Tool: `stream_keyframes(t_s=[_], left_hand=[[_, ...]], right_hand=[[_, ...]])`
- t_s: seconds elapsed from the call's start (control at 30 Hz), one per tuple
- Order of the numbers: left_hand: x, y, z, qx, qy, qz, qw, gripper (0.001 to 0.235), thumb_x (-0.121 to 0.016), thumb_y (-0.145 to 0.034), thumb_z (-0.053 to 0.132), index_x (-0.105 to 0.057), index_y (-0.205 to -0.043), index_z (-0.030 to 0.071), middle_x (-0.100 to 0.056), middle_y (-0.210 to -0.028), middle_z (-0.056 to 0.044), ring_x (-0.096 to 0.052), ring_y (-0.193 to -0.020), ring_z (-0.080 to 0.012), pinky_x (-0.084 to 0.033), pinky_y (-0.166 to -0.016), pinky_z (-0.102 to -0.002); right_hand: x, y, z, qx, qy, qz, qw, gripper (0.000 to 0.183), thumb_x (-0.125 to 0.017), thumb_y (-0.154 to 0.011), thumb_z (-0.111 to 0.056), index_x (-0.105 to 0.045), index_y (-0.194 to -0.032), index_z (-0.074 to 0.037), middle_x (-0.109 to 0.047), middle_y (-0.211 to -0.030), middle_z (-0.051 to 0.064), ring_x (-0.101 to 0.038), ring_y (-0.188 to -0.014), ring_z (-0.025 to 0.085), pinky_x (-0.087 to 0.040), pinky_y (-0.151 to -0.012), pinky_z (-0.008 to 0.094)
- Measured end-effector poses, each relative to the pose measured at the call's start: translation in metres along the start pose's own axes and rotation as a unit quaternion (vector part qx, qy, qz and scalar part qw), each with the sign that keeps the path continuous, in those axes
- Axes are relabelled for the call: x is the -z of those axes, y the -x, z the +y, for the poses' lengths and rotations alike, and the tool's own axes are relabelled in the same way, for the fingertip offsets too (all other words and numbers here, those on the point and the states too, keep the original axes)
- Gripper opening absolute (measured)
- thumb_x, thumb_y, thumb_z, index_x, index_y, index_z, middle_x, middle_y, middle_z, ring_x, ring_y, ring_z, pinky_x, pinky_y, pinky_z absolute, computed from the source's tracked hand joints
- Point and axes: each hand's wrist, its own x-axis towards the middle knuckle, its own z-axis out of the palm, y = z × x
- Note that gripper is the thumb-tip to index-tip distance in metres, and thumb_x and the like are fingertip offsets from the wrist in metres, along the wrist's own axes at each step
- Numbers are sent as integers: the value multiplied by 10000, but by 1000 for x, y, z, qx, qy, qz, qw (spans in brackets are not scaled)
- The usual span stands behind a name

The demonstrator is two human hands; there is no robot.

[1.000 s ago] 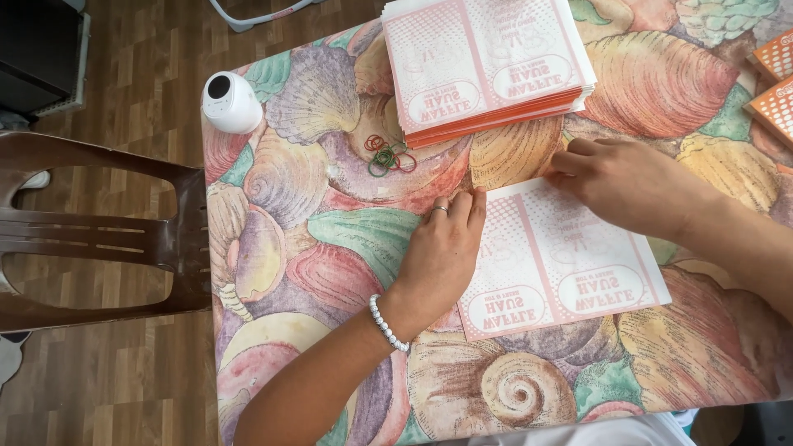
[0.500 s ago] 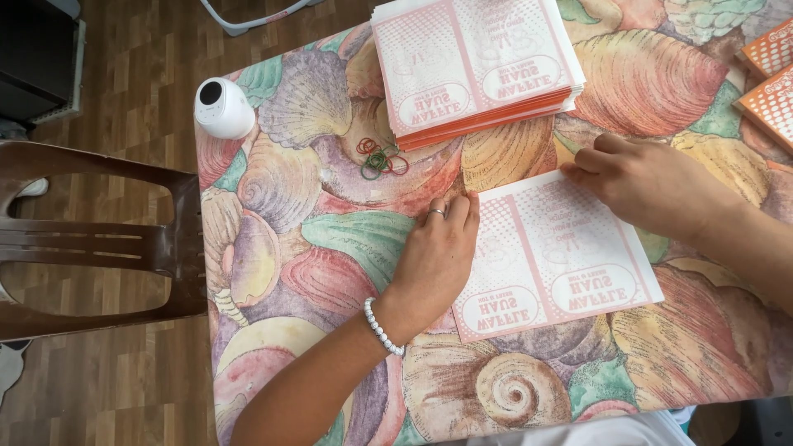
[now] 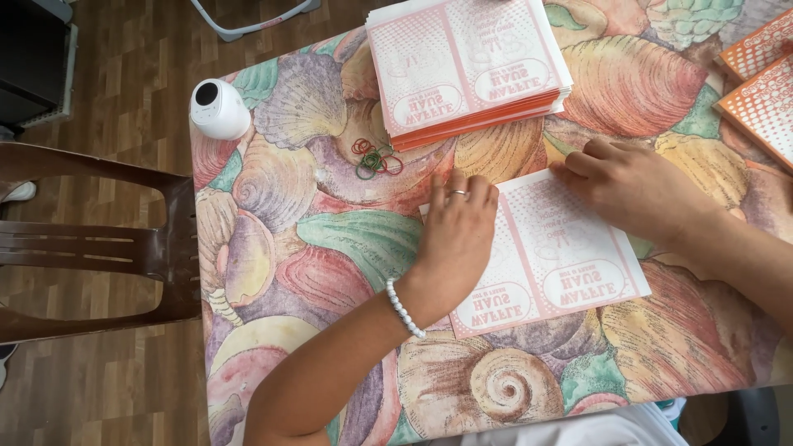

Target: Folding printed paper sheets into bags and stacking them on a table.

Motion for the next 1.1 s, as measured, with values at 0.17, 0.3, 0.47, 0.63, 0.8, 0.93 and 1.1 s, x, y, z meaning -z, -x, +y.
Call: stream_keyframes(t_s=[0.17,0.3,0.47,0.63,0.8,0.93,1.1], left_hand=[[-16,7,15,-3,5,78,997,291,-508,-961,77,-657,-1207,38,-560,-1095,-102,-550,-1004,-261,-475,-1027,-422],[-9,4,8,-18,-22,76,997,459,-571,-939,140,-564,-1388,42,-590,-1114,-89,-574,-917,-229,-524,-780,-320],[-21,-12,9,1,-24,67,997,494,-627,-856,125,-579,-1347,165,-580,-1018,-50,-606,-811,-236,-483,-538,-290],[-22,-11,10,3,-51,62,997,516,-621,-849,125,-554,-1355,201,-575,-995,-50,-617,-858,-269,-496,-582,-295],[-13,-8,15,18,-96,59,994,408,-635,-892,213,-523,-1281,162,-581,-1072,-47,-570,-887,-186,-502,-610,-272],[-20,-5,17,24,-82,77,993,463,-633,-881,191,-551,-1335,164,-563,-1118,-85,-579,-903,-232,-535,-706,-324],[7,11,-13,27,111,-68,991,601,-547,-907,-78,-503,-1484,86,-587,-1237,-193,-626,-995,-306,-655,-685,-291]], right_hand=[[10,-5,-2,-2,0,-42,999,539,-660,-910,-137,-585,-1431,-254,-635,-898,-95,-595,-795,150,-585,-652,278],[5,-4,0,-8,4,-52,999,471,-627,-920,-147,-627,-1382,-241,-678,-985,-95,-614,-808,155,-584,-638,285],[5,-2,7,-7,-35,-31,999,230,-660,-926,-112,-696,-1150,-152,-632,-970,-63,-625,-849,148,-605,-637,282],[4,13,28,-20,-26,-86,996,341,-652,-870,-141,-679,-1199,-227,-615,-1018,-116,-628,-961,142,-629,-722,287],[28,2,24,-94,-94,-32,991,302,-622,-939,-125,-747,-1201,-206,-736,-1168,-71,-688,-1061,136,-691,-792,290],[31,-28,-21,-71,-217,-4,974,380,-518,-955,-50,-726,-1248,-174,-711,-1298,41,-728,-1056,179,-714,-748,310],[23,-22,-19,-90,-195,-67,974,363,-548,-928,-54,-691,-1262,-68,-708,-1189,52,-651,-1061,222,-693,-718,341]])
